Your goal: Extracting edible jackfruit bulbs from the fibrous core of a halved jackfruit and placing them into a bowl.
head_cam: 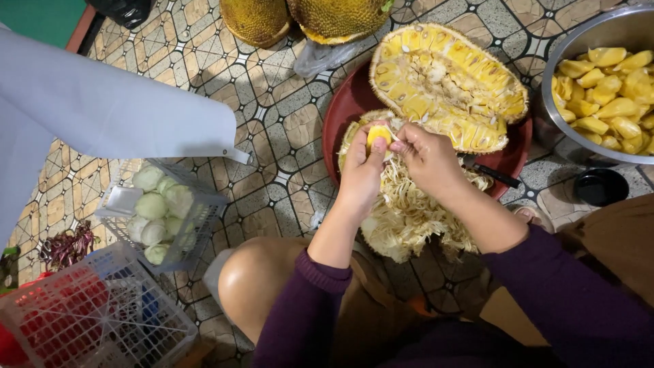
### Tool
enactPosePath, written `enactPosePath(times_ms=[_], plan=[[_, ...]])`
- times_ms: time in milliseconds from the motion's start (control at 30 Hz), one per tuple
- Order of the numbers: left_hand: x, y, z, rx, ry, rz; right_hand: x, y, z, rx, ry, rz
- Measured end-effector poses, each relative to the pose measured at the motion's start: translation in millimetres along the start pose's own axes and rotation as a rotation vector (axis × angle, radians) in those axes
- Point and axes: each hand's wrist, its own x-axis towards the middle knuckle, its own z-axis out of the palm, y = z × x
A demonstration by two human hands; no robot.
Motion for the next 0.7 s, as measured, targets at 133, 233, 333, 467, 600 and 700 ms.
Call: enactPosePath(times_ms=[133, 233, 333, 467, 600, 700], plan=[[7.5, -7.3, -4.2, -0.025, 0.102, -0.090, -4.8, -16.3, 0.0, 0.077, 0.032, -0.106], [9.6, 9.0, -17.5, -0.188, 0.281, -0.194, -0.7, -19.8, -13.0, 0.128, 0.021, -0.103], [16.9, 14.5, -27.0, -0.421, 0.379, -0.257, -0.1, -7.6, -15.7, -0.089, -0.144, 0.001], [26.2, -9.8, -38.6, -0.599, 0.201, -0.384, -9.6, 8.3, -5.5, -0.858, -0.712, 0.211], [27.1, -33.9, -38.6, -0.617, 0.119, -0.386, -12.6, 40.7, 11.2, -0.886, -0.599, 0.170], [25.4, -44.2, -35.4, -0.622, 0.069, -0.405, -11.0, 45.4, 15.7, -0.931, -0.403, 0.100]])
